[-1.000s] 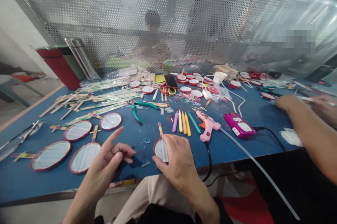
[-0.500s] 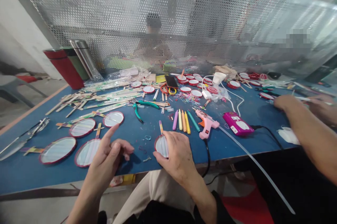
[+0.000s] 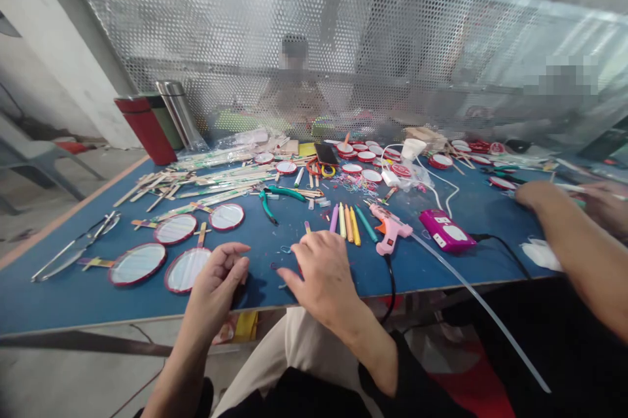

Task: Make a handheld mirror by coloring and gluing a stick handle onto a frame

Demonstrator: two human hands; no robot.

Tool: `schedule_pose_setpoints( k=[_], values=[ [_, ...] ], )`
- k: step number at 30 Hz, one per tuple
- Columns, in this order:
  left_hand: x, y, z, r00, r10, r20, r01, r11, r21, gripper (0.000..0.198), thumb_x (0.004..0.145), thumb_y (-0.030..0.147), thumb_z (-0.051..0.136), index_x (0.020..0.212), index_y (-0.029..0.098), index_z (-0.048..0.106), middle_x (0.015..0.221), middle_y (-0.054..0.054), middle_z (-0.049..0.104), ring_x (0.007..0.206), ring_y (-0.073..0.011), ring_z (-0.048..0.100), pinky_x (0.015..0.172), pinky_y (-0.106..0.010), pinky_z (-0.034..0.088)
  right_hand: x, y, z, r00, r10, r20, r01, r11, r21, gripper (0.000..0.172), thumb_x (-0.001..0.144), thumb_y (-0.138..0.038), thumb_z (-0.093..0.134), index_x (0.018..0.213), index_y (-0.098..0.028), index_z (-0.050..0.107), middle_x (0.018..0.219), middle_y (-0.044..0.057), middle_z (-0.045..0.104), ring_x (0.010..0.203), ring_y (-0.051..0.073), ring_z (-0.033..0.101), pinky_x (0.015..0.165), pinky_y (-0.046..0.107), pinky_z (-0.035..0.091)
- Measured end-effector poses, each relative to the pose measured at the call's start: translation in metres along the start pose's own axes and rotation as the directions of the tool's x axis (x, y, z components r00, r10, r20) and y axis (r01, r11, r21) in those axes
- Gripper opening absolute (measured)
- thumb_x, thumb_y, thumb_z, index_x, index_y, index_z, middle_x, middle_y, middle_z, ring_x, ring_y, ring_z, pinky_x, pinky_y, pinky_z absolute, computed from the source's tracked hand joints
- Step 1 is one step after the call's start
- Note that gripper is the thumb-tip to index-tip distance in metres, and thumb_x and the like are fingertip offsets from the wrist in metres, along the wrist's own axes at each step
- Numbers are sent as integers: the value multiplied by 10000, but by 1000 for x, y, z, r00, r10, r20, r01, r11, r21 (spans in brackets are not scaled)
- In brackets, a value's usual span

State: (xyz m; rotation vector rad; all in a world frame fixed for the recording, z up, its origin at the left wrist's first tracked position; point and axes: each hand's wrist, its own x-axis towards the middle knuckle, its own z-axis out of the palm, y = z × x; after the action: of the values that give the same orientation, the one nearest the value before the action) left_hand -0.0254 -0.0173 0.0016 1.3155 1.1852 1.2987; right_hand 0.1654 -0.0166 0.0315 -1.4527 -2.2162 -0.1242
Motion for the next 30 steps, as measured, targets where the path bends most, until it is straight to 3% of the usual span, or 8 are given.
schedule_pose_setpoints(
  k=[4,10,15,20,23,26,30],
  values=[
    [0,0,0,1000,9,12,-9,1000,26,228,855,365,550,1002,191,542,608,69,470,578,-114,476,559,-223,393,27,-17,-1,968,-29,251,85,973,-217,347,751,-487,709,836,-151,701,931,137,684,989,321,575,842,444,417],
    [-1,0,1,999,13,43,-13,1000,-5,210,844,344,556,982,186,544,609,70,477,568,-110,481,538,-217,383,38,-21,8,928,-77,366,156,969,-190,104,826,-242,628,772,-180,693,814,83,722,835,240,649,785,361,417],
    [-3,1,0,998,13,58,-15,999,30,208,869,333,533,1018,187,542,641,65,472,602,-116,473,572,-227,373,40,-17,15,951,-14,308,69,983,-170,132,801,-151,578,717,-167,679,774,85,725,792,222,663,752,322,408],
    [-4,5,1,998,10,65,-11,1000,23,215,869,342,530,1025,194,538,644,64,473,611,-125,474,588,-236,366,42,-3,-1,971,109,213,-90,991,-96,141,802,-126,557,704,-175,647,739,32,703,723,154,641,656,241,411],
    [-4,7,0,998,12,63,-14,1000,19,222,858,349,540,1021,198,545,627,68,471,592,-125,464,571,-231,351,22,4,-19,975,162,150,-172,984,54,130,819,-133,537,725,-184,613,738,-3,685,674,117,619,628,203,427],
    [-4,5,0,997,29,75,-32,999,40,209,877,327,522,1039,196,531,632,68,466,602,-121,461,583,-231,355,-11,9,-33,962,267,63,-273,907,321,125,813,-173,537,698,-204,577,694,-22,644,643,128,592,611,217,442],
    [-2,0,0,994,54,97,-62,995,79,201,894,312,501,1055,193,512,646,68,467,615,-117,471,604,-236,373,-33,8,-37,962,272,-17,-253,913,320,148,837,-196,555,692,-207,580,691,-16,616,674,145,575,664,253,433]
  ],
)
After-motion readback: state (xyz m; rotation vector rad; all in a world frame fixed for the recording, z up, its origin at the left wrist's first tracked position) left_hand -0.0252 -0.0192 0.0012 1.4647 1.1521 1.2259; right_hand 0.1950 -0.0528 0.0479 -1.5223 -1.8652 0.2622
